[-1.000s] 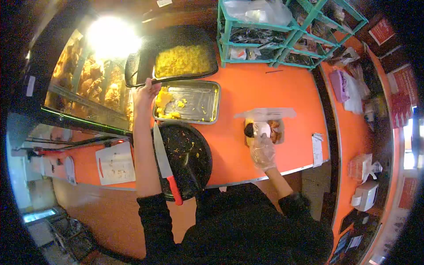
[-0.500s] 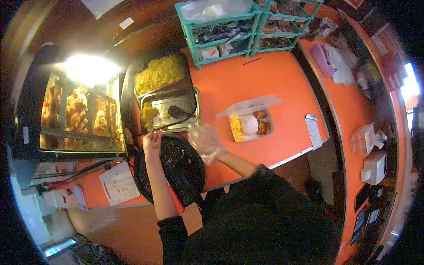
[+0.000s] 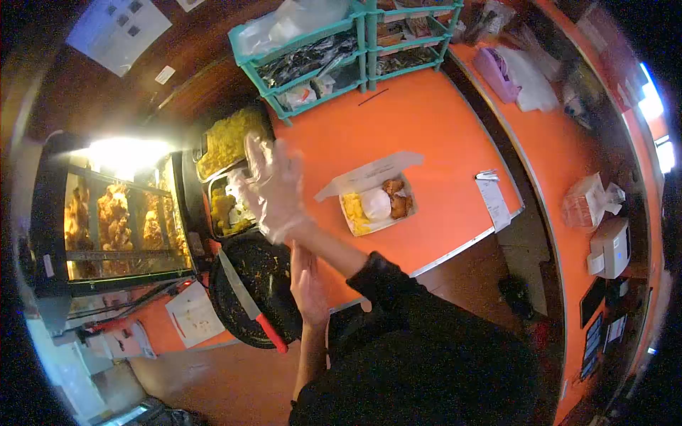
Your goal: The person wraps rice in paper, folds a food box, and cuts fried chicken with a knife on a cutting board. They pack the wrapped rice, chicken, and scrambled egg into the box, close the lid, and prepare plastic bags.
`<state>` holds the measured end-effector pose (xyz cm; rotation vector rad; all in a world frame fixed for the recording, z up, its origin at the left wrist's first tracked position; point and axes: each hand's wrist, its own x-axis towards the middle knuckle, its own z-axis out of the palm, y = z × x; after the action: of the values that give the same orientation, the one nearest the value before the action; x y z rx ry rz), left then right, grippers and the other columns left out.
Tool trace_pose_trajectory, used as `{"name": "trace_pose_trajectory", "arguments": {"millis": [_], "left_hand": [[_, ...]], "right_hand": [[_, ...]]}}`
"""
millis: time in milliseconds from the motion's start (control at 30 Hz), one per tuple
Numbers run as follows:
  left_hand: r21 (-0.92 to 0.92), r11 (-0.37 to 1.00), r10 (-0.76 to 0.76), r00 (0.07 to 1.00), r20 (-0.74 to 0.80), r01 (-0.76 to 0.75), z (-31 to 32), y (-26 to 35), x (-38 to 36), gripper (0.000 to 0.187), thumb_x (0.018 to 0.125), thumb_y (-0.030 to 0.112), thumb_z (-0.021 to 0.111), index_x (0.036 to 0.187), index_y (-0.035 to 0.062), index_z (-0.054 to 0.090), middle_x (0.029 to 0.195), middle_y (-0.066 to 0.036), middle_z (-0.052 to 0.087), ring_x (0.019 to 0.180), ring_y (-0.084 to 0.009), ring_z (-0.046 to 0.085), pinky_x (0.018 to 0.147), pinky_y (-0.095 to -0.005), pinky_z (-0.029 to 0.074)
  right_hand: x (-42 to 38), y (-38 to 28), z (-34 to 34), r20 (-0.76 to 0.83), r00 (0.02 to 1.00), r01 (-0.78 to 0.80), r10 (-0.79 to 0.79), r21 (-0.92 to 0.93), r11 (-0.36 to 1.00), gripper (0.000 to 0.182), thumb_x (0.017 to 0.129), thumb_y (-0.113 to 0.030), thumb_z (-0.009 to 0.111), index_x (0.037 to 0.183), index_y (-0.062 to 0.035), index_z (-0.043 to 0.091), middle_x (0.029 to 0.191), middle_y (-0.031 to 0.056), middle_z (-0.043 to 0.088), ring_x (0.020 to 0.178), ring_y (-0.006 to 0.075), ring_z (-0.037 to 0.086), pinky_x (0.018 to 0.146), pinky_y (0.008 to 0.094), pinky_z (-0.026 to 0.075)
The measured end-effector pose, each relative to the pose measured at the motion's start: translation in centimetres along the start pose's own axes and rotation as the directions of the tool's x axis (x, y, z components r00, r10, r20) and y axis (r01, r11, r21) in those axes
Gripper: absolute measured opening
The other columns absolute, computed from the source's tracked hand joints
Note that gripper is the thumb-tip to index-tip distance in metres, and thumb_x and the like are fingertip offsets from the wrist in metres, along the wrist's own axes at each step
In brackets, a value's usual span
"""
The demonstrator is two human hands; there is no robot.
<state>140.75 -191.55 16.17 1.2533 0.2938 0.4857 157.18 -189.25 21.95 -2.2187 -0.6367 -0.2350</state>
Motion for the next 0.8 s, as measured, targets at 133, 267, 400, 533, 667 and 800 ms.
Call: {"name": "trace_pose_trajectory", "arguments": {"millis": [133,267,400,533,667,800], "left_hand": [[-0.464,0.883,0.103,0.993,0.05,-0.068,-4.4,-4.6,-2.8,0.058,0.087,0.036,0.044,0.128,-0.0049,0.04,0.125,-0.014,0.052,0.117,-0.026,0.048,0.099,-0.0378,0.036],[-0.649,0.752,0.12,0.992,-0.036,-0.115,0.6,0.2,-2.2,0.054,0.088,0.035,0.044,0.125,-0.0046,0.044,0.122,-0.013,0.053,0.111,-0.025,0.051,0.096,-0.037,0.037],[-0.319,0.948,-0.082,0.976,-0.201,0.014,0.1,-1.4,-3.0,0.045,0.091,0.029,0.044,0.122,-0.0024,0.049,0.12,-0.013,0.055,0.11,-0.0241,0.052,0.096,-0.037,0.037],[-0.71,0.703,-0.291,0.927,-0.236,0.04,3.8,0.1,-3.5,0.034,0.093,0.026,0.04,0.105,-0.0021,0.056,0.097,-0.013,0.063,0.095,-0.024,0.059,0.088,-0.036,0.046],[-0.185,0.978,0.043,0.957,-0.286,-0.1,0.4,-3.0,-4.3,0.037,0.091,0.026,0.045,0.115,-0.0003,0.053,0.109,-0.013,0.06,0.099,-0.0222,0.058,0.088,-0.0366,0.046],[-0.214,0.976,-0.128,0.9,-0.416,0.04,-0.3,-1.0,-2.9,0.046,0.091,0.031,0.043,0.125,0.0008,0.048,0.118,-0.014,0.055,0.103,-0.0252,0.056,0.085,-0.038,0.048]], "right_hand": [[-3.2,-3.4,-1.8,-0.079,0.997,0.016,0.0,0.204,0.979,0.06,0.091,-0.038,0.048,0.142,-0.0081,0.039,0.138,0.0231,0.042,0.137,0.0347,0.027,0.113,0.0475,0.013],[-5.5,-2.5,-2.6,-0.08,0.983,0.185,-0.167,0.382,0.906,0.06,0.088,-0.033,0.053,0.142,-0.0117,0.039,0.135,0.0199,0.046,0.13,0.0329,0.039,0.108,0.0478,0.028],[-5.7,0.5,-2.4,-0.163,0.986,0.062,-0.044,0.105,0.993,0.06,0.087,-0.03,0.053,0.143,-0.0137,0.038,0.132,0.0152,0.049,0.121,0.0308,0.046,0.101,0.0437,0.037],[-7.3,2.8,-0.6,-0.243,0.964,-0.023,0.104,0.314,0.949,0.057,0.087,-0.03,0.054,0.14,-0.0125,0.042,0.126,0.0141,0.051,0.115,0.0294,0.049,0.095,0.0451,0.039],[-10.9,1.2,-1.1,-0.001,0.985,-0.157,0.173,0.413,0.897,0.05,0.085,-0.018,0.06,0.133,-0.0107,0.048,0.136,0.0157,0.046,0.131,0.028,0.038,0.103,0.0425,0.034],[-12.5,0.1,-4.1,0.017,0.997,0.066,-0.081,0.419,0.906,0.064,0.091,-0.022,0.052,0.148,-0.0123,0.025,0.15,0.0137,0.031,0.139,0.0281,0.025,0.111,0.0428,0.022]]}}
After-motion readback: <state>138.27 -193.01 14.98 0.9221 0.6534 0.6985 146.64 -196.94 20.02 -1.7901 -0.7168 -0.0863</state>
